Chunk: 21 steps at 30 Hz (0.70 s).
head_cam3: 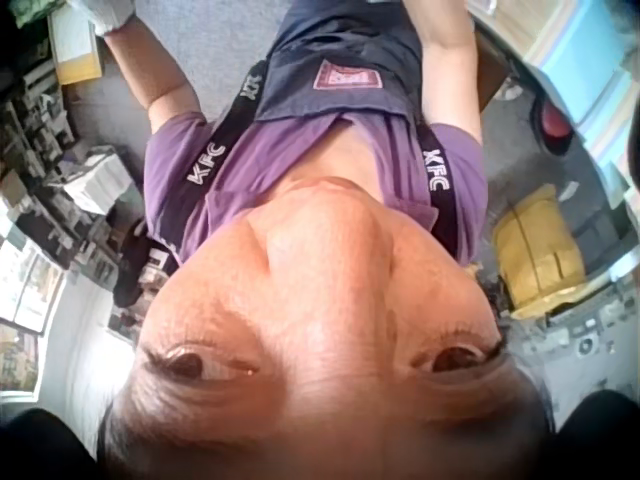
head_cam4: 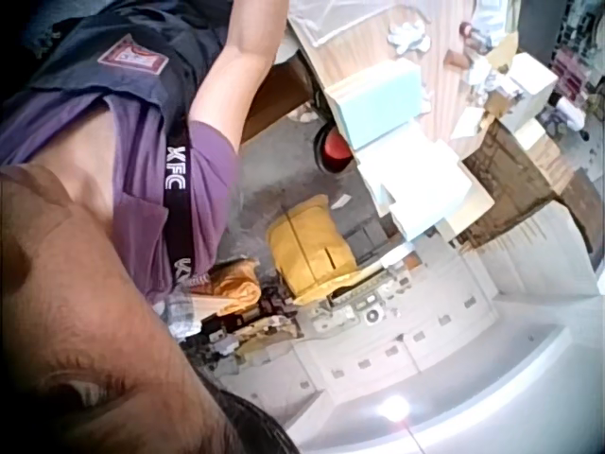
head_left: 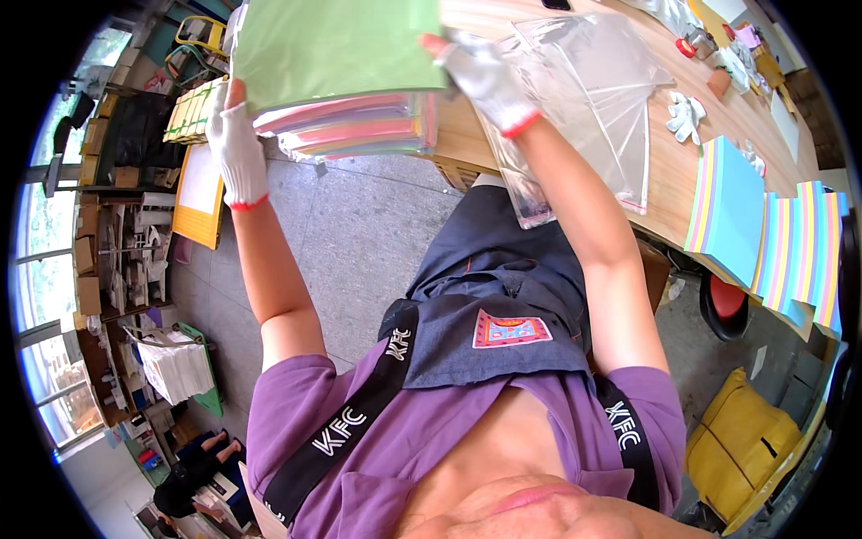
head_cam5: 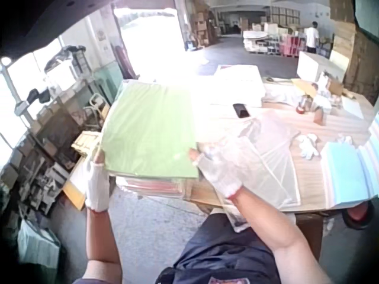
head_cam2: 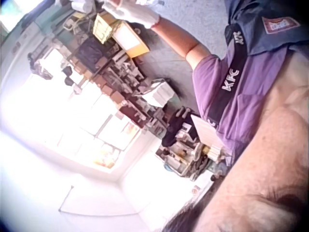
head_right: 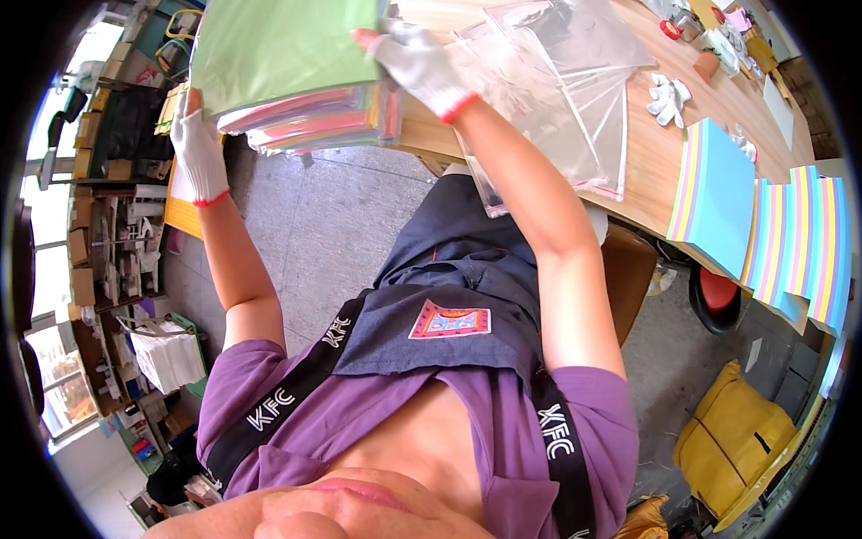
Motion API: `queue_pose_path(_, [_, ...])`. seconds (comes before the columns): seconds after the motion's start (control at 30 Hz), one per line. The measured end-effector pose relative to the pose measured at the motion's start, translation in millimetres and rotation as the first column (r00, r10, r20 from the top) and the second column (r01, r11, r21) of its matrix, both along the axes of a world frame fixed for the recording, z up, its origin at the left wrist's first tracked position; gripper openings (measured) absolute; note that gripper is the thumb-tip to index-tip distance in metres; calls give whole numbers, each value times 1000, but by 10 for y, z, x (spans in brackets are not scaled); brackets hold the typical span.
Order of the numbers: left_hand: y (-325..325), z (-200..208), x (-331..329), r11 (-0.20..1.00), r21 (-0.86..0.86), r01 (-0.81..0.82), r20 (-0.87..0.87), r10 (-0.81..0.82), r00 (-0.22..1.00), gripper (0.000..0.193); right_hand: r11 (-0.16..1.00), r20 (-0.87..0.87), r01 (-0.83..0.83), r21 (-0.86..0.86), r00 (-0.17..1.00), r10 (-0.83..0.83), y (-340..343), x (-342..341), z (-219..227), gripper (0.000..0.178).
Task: The person repeatedly picks up colored sheets of paper and places them into clear plastic bags. They handle the items one by one, inserting each sheet into a bag and stacking the packaged items on the table.
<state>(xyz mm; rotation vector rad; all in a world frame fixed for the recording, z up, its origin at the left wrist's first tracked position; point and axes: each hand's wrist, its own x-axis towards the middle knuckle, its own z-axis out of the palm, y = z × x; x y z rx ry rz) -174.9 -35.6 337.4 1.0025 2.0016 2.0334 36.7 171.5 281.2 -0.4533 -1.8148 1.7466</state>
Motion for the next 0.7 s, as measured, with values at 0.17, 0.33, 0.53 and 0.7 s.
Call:
queue_pose_path(0.17, [-355, -625, -1038, 972, -221, -83, -120, 57, 991, 39, 923, 354, 18, 386, 921, -165, -99, -516, 92, 68])
queue_pose_path(0.33, [-139, -1297, -595, 915, 128, -382, 58, 378, 924, 42, 992, 84, -22, -122, 996, 33, 141, 222, -512, 55])
queue_pose_path(0.53, [-368, -2804, 322, 955, -131, -265, 460, 295, 837, 44, 891, 483, 415, 182, 752, -449, 195, 2414, -1313, 31])
queue_pose_path(0.7, [-165, -3230, 1398, 966, -256, 38, 279, 37, 960, 39, 318, 366, 347, 882, -83, -927, 451, 4301, -1224, 40])
